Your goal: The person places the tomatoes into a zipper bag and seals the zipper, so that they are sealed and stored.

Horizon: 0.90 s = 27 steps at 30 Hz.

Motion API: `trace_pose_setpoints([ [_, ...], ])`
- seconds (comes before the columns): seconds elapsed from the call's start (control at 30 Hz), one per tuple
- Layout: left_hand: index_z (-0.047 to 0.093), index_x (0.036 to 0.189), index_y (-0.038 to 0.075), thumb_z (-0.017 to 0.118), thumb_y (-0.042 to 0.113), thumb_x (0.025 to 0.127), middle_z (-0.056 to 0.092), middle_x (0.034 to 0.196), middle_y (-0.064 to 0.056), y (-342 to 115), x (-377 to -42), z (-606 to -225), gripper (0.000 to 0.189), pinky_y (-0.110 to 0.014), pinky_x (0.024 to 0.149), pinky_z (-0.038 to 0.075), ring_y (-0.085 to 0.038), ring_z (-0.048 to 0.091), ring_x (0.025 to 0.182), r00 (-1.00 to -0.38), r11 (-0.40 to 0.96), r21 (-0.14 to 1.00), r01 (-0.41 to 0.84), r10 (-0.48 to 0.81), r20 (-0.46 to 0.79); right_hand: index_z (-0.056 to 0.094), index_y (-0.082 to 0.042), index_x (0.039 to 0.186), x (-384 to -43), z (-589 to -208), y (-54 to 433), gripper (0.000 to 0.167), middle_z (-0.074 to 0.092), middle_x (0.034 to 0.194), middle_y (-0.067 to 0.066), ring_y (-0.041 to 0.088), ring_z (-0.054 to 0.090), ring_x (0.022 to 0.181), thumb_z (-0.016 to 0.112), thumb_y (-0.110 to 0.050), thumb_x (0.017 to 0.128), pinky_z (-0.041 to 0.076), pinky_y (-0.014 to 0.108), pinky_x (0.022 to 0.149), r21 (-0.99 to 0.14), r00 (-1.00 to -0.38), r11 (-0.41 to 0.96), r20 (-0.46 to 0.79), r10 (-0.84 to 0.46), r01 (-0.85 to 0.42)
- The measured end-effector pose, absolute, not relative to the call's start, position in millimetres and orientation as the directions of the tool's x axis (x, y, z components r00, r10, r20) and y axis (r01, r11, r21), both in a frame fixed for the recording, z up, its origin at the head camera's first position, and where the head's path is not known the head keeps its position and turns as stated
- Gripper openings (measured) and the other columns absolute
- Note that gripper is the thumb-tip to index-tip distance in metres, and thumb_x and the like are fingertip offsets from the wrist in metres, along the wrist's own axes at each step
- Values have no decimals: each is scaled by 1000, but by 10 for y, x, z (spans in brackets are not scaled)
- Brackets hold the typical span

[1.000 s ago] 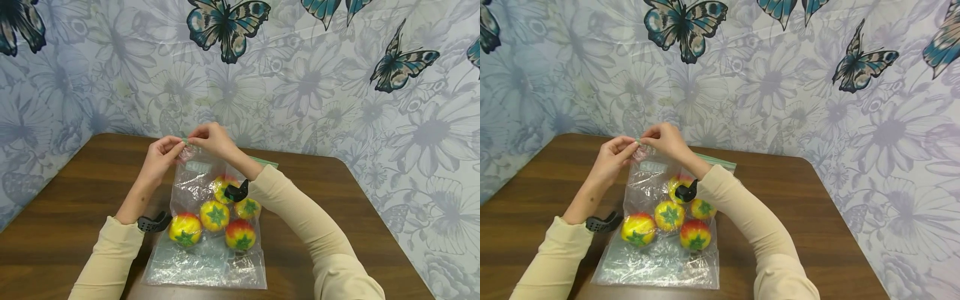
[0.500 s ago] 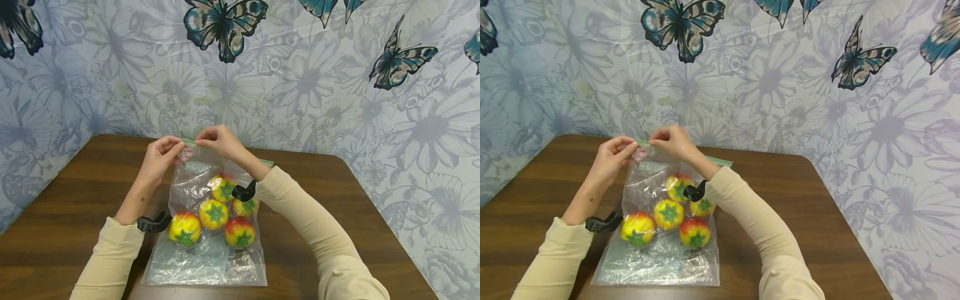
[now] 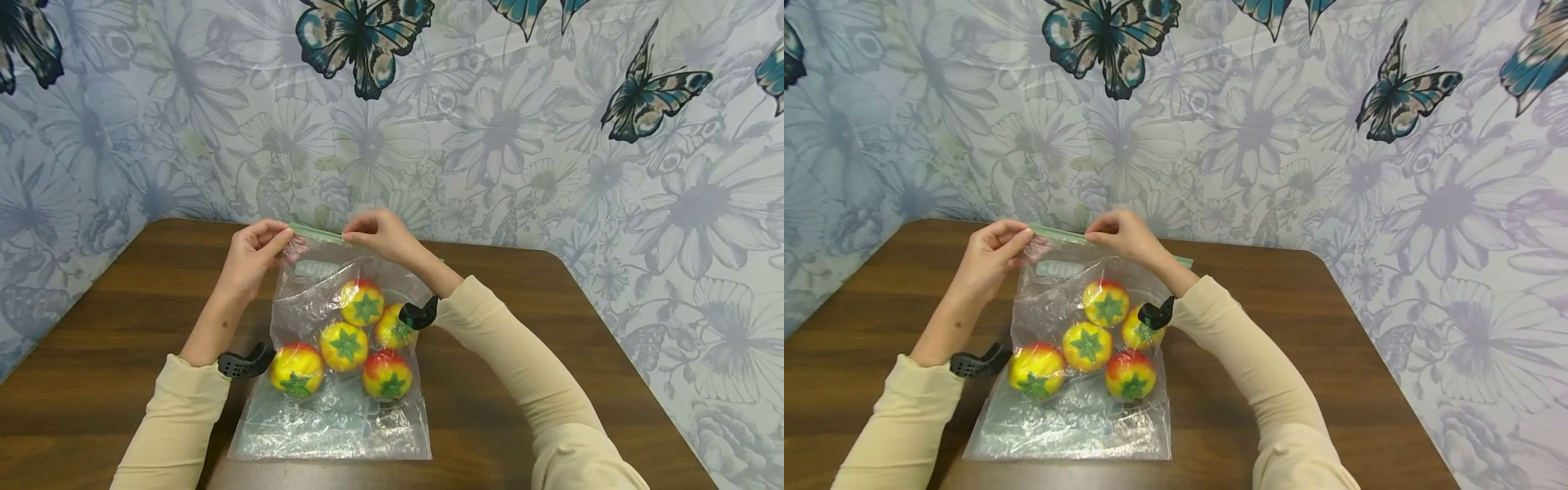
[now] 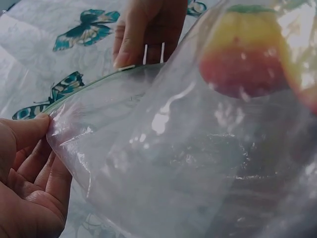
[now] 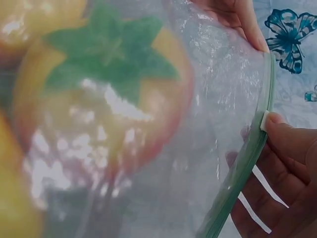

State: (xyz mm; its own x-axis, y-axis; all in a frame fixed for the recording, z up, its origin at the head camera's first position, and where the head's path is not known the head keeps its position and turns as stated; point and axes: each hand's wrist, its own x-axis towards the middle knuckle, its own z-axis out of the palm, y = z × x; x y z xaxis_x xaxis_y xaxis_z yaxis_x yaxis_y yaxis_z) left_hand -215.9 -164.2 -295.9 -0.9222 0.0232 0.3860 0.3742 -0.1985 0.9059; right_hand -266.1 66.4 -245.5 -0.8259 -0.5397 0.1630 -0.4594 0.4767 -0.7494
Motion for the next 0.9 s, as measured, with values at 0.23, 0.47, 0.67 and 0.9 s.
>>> trace_pose_setpoints([
  [0.23, 68, 90, 10, 60, 5, 91, 66, 80, 1, -1688, -2148, -2948, 9, -20, 51, 52, -10, 63, 61, -932, -209, 913, 351, 16, 362, 71, -2, 94, -2672, -2466, 811, 14, 68, 87, 3, 15, 61, 80, 66, -14, 89, 50, 26, 72, -761, -839, 495, 118, -531, -419],
  [0.47, 69, 90, 10, 60, 4, 91, 66, 79, 1, -1698, -2156, -2966, 11, -18, 54, 53, -8, 63, 66, -935, -236, 910, 342, 11, 355, 71, -2, 94, -2670, -2504, 1030, 15, 67, 87, 5, 17, 61, 79, 65, -14, 90, 50, 28, 70, -750, -855, 527, 97, -509, -399],
  [0.67, 69, 90, 11, 60, 3, 91, 66, 79, 1, -1706, -2153, -2983, 12, -18, 55, 53, -7, 62, 66, -940, -253, 910, 327, 8, 340, 72, -2, 94, -2643, -2539, 1212, 14, 68, 86, 4, 17, 61, 78, 64, -14, 90, 50, 30, 70, -738, -855, 535, 110, -507, -412],
  [0.9, 68, 90, 10, 60, 3, 91, 65, 80, 0, -1720, -2148, -2988, 11, -21, 60, 54, -8, 61, 68, -946, -277, 910, 309, 13, 325, 71, -2, 95, -2629, -2572, 1407, 14, 67, 87, 4, 17, 61, 80, 63, -14, 91, 51, 32, 73, -722, -842, 532, 129, -524, -442],
])
